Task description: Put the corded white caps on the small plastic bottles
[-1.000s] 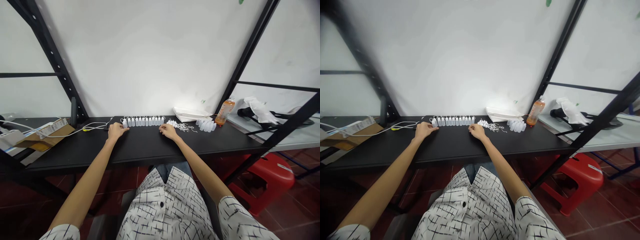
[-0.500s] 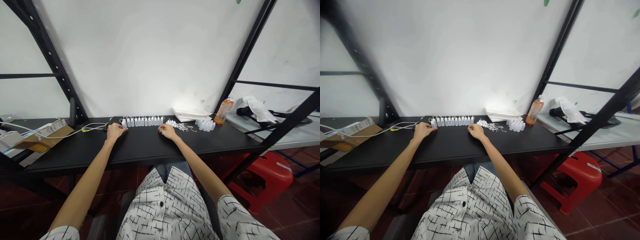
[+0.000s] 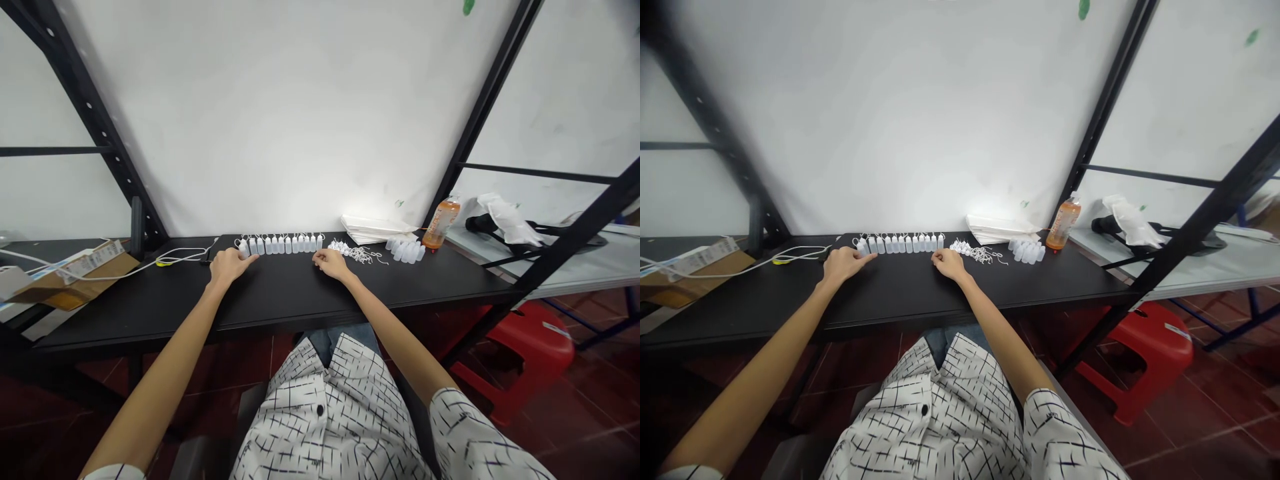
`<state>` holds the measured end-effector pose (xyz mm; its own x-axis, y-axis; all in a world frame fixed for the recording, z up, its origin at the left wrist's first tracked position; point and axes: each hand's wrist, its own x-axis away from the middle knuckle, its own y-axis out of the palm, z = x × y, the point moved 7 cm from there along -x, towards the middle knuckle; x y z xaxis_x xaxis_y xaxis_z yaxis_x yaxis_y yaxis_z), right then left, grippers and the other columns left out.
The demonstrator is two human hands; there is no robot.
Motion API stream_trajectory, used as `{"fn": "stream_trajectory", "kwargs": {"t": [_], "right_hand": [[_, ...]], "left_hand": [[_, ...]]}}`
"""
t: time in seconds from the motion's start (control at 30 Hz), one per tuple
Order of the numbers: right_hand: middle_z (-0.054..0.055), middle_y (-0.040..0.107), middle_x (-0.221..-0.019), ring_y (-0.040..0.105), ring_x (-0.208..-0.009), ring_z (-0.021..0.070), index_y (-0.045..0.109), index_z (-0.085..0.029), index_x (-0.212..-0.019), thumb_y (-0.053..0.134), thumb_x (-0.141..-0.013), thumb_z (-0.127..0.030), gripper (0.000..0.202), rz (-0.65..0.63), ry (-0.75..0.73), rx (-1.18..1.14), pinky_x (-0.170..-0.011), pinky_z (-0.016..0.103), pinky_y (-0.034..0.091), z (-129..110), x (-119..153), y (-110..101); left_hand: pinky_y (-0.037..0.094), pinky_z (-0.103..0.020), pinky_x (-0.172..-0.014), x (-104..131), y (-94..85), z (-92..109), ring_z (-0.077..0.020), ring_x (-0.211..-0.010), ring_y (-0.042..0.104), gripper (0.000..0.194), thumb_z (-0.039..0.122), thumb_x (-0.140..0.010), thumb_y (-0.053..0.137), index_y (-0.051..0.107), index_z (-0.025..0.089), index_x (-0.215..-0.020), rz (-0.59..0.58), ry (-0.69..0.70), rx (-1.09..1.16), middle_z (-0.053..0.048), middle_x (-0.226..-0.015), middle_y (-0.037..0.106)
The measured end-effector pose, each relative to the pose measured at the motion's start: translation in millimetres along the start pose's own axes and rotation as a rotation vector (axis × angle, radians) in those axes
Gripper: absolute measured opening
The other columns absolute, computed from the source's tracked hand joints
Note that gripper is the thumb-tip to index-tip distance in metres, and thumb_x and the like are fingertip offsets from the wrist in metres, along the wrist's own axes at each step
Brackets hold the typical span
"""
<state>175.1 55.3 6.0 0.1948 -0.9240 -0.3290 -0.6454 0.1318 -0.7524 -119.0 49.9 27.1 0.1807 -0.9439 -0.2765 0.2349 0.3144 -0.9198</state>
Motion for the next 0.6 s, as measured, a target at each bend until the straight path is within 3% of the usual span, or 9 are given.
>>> {"fn": "stream_trajectory", "kwargs": {"t": [0.6], "right_hand": [[-0.002, 0.071, -0.078, 0.065, -0.07, 0.0135, 0.067, -0.022, -0.078, 0.054, -0.083, -0.021, 0.014, 0.002, -0.002, 0.009, -0.066, 0.021, 0.044, 1, 1, 1]], "left_hand": [[0.045, -0.029, -0.07, 8, 14.5, 27, -0.0287, -0.089, 0.065, 0.049, 0.062, -0.084, 0.044, 0.065, 0.02, -0.071, -0.078, 0.212, -0.119, -0.01, -0.084, 0.071]]}}
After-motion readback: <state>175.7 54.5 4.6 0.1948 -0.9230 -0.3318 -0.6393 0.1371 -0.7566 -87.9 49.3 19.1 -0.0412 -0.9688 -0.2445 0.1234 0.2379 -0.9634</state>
